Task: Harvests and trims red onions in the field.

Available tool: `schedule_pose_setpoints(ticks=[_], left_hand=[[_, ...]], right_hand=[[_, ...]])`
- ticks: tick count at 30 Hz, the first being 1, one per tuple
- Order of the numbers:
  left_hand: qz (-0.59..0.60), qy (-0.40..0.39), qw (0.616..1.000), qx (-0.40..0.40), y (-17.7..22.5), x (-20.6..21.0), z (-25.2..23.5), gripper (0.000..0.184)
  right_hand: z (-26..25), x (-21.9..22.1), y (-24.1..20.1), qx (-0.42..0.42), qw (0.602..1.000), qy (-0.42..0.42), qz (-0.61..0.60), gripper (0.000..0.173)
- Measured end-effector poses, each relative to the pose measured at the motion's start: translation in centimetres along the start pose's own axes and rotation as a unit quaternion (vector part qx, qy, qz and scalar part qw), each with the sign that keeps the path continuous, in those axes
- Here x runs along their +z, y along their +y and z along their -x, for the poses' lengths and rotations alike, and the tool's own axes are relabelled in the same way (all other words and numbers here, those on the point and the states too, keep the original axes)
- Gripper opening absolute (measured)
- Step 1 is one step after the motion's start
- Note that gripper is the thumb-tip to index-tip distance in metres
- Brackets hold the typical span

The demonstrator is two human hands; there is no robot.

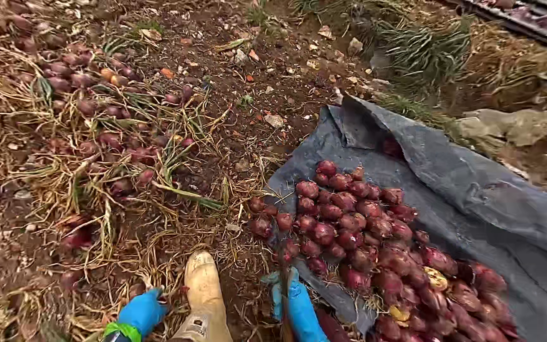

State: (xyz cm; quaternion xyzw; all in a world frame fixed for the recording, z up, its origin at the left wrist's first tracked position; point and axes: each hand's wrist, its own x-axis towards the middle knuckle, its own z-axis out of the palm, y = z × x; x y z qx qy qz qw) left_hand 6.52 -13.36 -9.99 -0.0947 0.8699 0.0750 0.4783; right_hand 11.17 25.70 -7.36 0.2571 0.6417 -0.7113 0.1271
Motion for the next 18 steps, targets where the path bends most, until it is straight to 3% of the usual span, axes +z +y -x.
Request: schedule_pose_setpoints(ticks=[2,5,9,11,13,15,18], left_hand=[[0.091,0.003,0.995,-0.048,-1.7,-1.1,3.3,0.055],[0.184,0.059,0.977,-0.092,-6.3,1.1,8.4,0.045],[0.225,0.080,0.938,-0.251,-13.9,5.4,13.1,0.045],[0.181,0.034,0.928,-0.323,-19.4,8.3,14.3,0.043],[0.083,-0.085,0.932,-0.342,-23.0,9.8,15.2,0.050],[0.060,-0.111,0.938,-0.324,-22.7,7.4,14.2,0.057],[0.140,0.111,0.953,-0.243,-16.0,2.5,10.5,0.043]], right_hand=[[-0.2,1.4,0.9,-0.004,0.999,-0.025,0.030,0.085],[-0.6,3.2,2.0,0.022,0.996,-0.059,0.056,0.081],[-1.4,4.4,2.4,0.063,0.991,-0.088,0.081,0.086],[-1.7,5.0,2.3,0.066,0.986,-0.103,0.109,0.088],[-2.0,5.5,1.9,0.067,0.983,-0.121,0.120,0.089],[-2.7,6.3,1.7,0.057,0.983,-0.129,0.114,0.087],[-2.4,6.8,1.6,0.052,0.981,-0.136,0.128,0.087]])
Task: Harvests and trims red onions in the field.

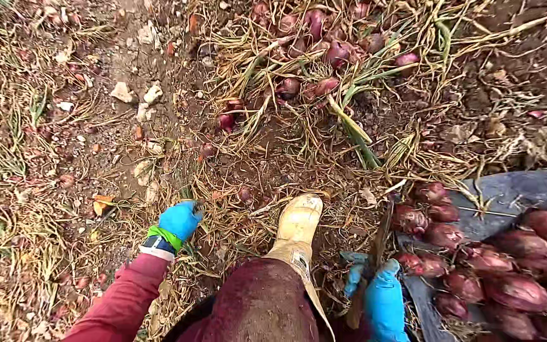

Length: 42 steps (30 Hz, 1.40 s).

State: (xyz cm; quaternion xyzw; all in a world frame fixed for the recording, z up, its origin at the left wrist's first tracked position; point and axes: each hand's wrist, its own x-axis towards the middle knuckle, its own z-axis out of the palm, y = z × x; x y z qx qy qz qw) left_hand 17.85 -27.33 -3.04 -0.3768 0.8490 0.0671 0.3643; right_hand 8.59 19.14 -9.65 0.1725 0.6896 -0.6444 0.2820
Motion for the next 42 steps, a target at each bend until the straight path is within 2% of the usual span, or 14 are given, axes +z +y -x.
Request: schedule_pose_setpoints(ticks=[2,5,8,12,14,17,22,26,30,35,37,39,41,42], left_hand=[[0.038,0.091,0.990,0.105,7.5,-0.5,-1.9,0.036],[-0.034,0.055,0.983,0.174,14.0,2.5,-8.1,0.055],[0.018,-0.007,0.992,0.126,13.4,5.3,-9.0,0.074],[0.267,-0.072,0.959,0.066,10.8,4.0,-6.5,0.084],[0.371,-0.113,0.916,0.105,11.5,2.5,-5.4,0.084],[0.403,-0.156,0.878,0.205,16.2,-1.5,-2.5,0.084],[0.198,-0.126,0.881,0.411,24.5,-5.5,2.3,0.026],[-0.037,-0.101,0.821,0.560,26.8,-6.7,3.9,0.025],[-0.159,-0.125,0.816,0.542,28.3,-8.7,4.0,0.028],[-0.082,-0.037,0.864,0.496,29.9,-8.5,3.2,0.027],[-0.143,-0.060,0.838,0.523,31.8,-8.2,5.6,0.033],[-0.256,-0.138,0.770,0.568,34.5,-7.1,8.7,0.036],[-0.292,-0.193,0.710,0.611,37.1,-5.9,10.7,0.037],[-0.277,-0.194,0.708,0.620,38.5,-6.1,10.7,0.037]], right_hand=[[-0.6,0.7,-0.5,-0.007,1.000,-0.007,0.009,0.090],[-0.7,1.4,-1.0,0.000,1.000,-0.012,0.020,0.089],[0.6,1.0,-1.3,-0.018,0.999,-0.025,0.025,0.088],[1.0,0.2,-0.3,0.010,1.000,-0.014,-0.016,0.088],[0.0,0.5,0.7,0.067,0.996,-0.003,-0.055,0.093],[-1.7,1.8,1.5,0.138,0.985,-0.044,-0.092,0.099],[-3.6,4.2,-2.2,0.000,0.972,-0.204,-0.115,0.092],[-3.8,3.7,-5.7,-0.084,0.979,-0.150,-0.114,0.087],[-3.9,2.4,-6.9,-0.058,0.991,-0.117,0.007,0.092],[-3.8,0.8,-4.9,-0.018,0.995,-0.087,-0.053,0.093],[-3.3,0.1,-3.9,0.011,0.992,-0.129,-0.009,0.093],[-2.2,-0.9,-3.6,-0.012,0.986,-0.166,0.023,0.096],[0.0,-2.4,-3.5,-0.042,0.994,-0.101,0.000,0.093],[1.0,-3.4,-3.3,-0.058,0.997,-0.044,-0.038,0.093]])
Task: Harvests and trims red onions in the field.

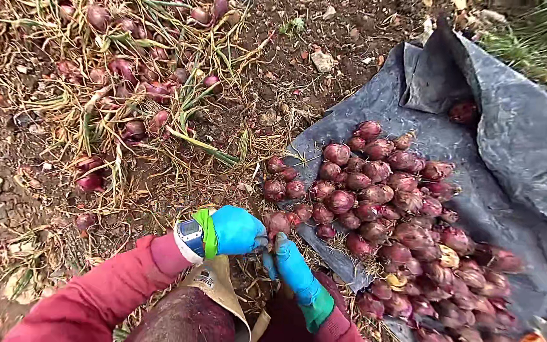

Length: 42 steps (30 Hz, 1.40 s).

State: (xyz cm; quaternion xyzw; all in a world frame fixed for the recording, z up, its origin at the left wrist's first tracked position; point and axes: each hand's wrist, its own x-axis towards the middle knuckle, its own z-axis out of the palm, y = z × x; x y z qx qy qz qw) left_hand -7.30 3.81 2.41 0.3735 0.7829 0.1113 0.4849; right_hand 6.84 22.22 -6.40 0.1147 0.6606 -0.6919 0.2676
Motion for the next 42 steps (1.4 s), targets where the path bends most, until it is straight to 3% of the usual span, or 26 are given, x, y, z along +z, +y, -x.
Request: schedule_pose_setpoints(ticks=[2,4,6,8,10,12,13,16,20,23,25,26,27,28,30,32,34,36,38,40,42], left_hand=[[0.040,0.089,0.994,-0.040,-2.1,-1.9,-0.6,0.040],[0.131,0.200,0.963,-0.128,-6.6,-1.6,1.3,0.040],[0.202,0.277,0.913,-0.223,-11.9,1.7,4.7,0.039],[0.195,0.291,0.886,-0.304,-16.2,7.6,7.5,0.040],[0.173,0.254,0.879,-0.366,-18.4,15.8,8.6,0.064],[0.163,0.199,0.874,-0.412,-17.8,24.9,8.7,0.091],[0.168,0.185,0.871,-0.423,-16.7,28.9,8.9,0.090],[0.215,0.213,0.848,-0.435,-11.5,36.7,10.8,0.041],[0.267,0.186,0.815,-0.480,-9.2,42.7,15.1,0.035],[0.290,-0.005,0.790,-0.541,-9.9,46.0,20.3,0.027],[0.336,-0.141,0.733,-0.574,-10.7,47.9,24.1,0.034],[0.354,-0.164,0.701,-0.597,-11.6,47.3,25.5,0.044],[0.356,-0.147,0.701,-0.600,-13.3,46.1,26.6,0.050],[0.348,-0.093,0.727,-0.585,-15.7,44.3,27.3,0.050],[0.354,0.076,0.721,-0.591,-19.7,38.6,27.4,0.038],[0.328,0.259,0.667,-0.617,-24.2,32.1,26.6,0.026],[0.299,0.366,0.639,-0.607,-29.0,26.9,25.0,0.028],[0.301,0.379,0.665,-0.569,-34.0,24.1,22.5,0.039],[0.283,0.319,0.714,-0.556,-37.8,22.9,19.9,0.057],[0.257,0.241,0.757,-0.551,-38.9,23.6,18.6,0.072],[0.264,0.223,0.761,-0.549,-37.8,25.0,18.3,0.080]], right_hand=[[1.6,-2.3,0.4,-0.043,0.986,0.107,-0.121,0.096],[3.1,-4.9,1.0,-0.058,0.965,0.152,-0.203,0.092],[4.1,-7.1,2.2,-0.053,0.966,0.146,-0.206,0.088],[4.9,-8.1,3.2,-0.027,0.974,0.128,-0.185,0.082],[4.8,-7.4,3.2,0.008,0.979,0.126,-0.162,0.081],[3.9,-5.0,2.1,0.051,0.981,0.150,-0.113,0.083],[3.1,-3.6,1.7,0.067,0.981,0.163,-0.077,0.082],[0.4,-0.3,1.8,0.051,0.989,0.140,0.003,0.077],[-1.8,4.1,0.6,0.039,0.994,0.077,0.062,0.054],[-2.1,6.8,-0.5,0.054,0.993,0.068,0.080,0.045],[-2.2,7.7,-0.5,0.093,0.990,0.062,0.089,0.038],[-2.4,7.9,-0.2,0.117,0.986,0.064,0.097,0.034],[-2.7,8.0,0.5,0.139,0.982,0.065,0.106,0.032],[-2.9,7.9,1.4,0.157,0.979,0.067,0.114,0.032],[-2.3,7.3,3.3,0.187,0.971,0.070,0.131,0.031],[-2.8,6.9,4.3,0.204,0.967,0.064,0.137,0.028],[-3.5,6.3,4.6,0.206,0.969,0.049,0.127,0.025],[-3.7,5.6,4.2,0.193,0.974,0.045,0.108,0.022],[-4.0,5.4,3.2,0.175,0.979,0.048,0.089,0.022],[-4.0,5.4,2.4,0.160,0.983,0.051,0.078,0.025],[-4.1,5.2,1.8,0.151,0.984,0.055,0.077,0.036]])
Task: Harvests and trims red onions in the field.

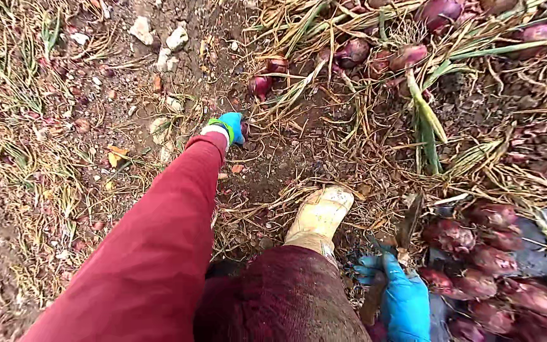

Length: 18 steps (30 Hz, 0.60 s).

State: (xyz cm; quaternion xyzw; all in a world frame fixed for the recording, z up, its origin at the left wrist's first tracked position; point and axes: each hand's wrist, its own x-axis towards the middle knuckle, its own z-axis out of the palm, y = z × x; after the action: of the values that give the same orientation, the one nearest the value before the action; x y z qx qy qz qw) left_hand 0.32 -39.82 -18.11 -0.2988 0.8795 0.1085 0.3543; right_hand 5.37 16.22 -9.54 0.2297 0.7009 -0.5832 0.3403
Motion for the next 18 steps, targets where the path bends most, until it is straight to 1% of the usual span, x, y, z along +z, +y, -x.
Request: schedule_pose_setpoints(ticks=[1,3,5,7,9,10,12,14,15,17,18], left_hand=[[0.022,0.007,1.000,-0.015,-0.2,1.3,1.3,0.080],[0.084,0.045,0.994,-0.050,0.0,2.9,3.5,0.078],[0.149,0.061,0.986,-0.045,1.3,3.9,6.5,0.079],[0.202,0.039,0.978,0.025,4.6,3.4,10.8,0.082],[0.218,0.004,0.969,0.115,9.5,2.0,14.8,0.083],[0.220,-0.014,0.962,0.160,11.9,1.6,16.4,0.081],[0.226,-0.054,0.943,0.238,16.7,1.3,18.5,0.074],[0.162,-0.099,0.932,0.309,20.9,1.5,20.2,0.066],[0.119,-0.117,0.924,0.344,22.7,1.5,20.9,0.061],[0.025,-0.145,0.904,0.400,25.0,1.2,21.7,0.052],[-0.020,-0.148,0.894,0.423,25.7,0.8,21.7,0.047]], right_hand=[[0.0,-0.2,0.0,-0.003,1.000,-0.005,-0.005,0.044],[-0.4,-0.1,0.5,-0.007,1.000,-0.024,-0.018,0.060],[-0.7,0.3,1.6,0.005,0.999,-0.042,-0.032,0.074],[-0.9,0.9,2.2,0.023,0.998,-0.053,-0.033,0.083],[-1.1,2.1,1.7,0.056,0.995,-0.072,-0.033,0.088],[-1.2,2.6,1.4,0.060,0.993,-0.094,-0.036,0.089],[-1.9,3.4,0.6,0.019,0.986,-0.157,-0.045,0.083],[-2.0,3.8,-0.3,-0.035,0.978,-0.192,-0.077,0.083],[-2.0,3.9,-0.9,-0.057,0.976,-0.187,-0.094,0.080],[-2.0,3.4,-2.3,-0.085,0.979,-0.158,-0.100,0.086],[-1.9,2.8,-2.9,-0.094,0.982,-0.146,-0.078,0.089]])
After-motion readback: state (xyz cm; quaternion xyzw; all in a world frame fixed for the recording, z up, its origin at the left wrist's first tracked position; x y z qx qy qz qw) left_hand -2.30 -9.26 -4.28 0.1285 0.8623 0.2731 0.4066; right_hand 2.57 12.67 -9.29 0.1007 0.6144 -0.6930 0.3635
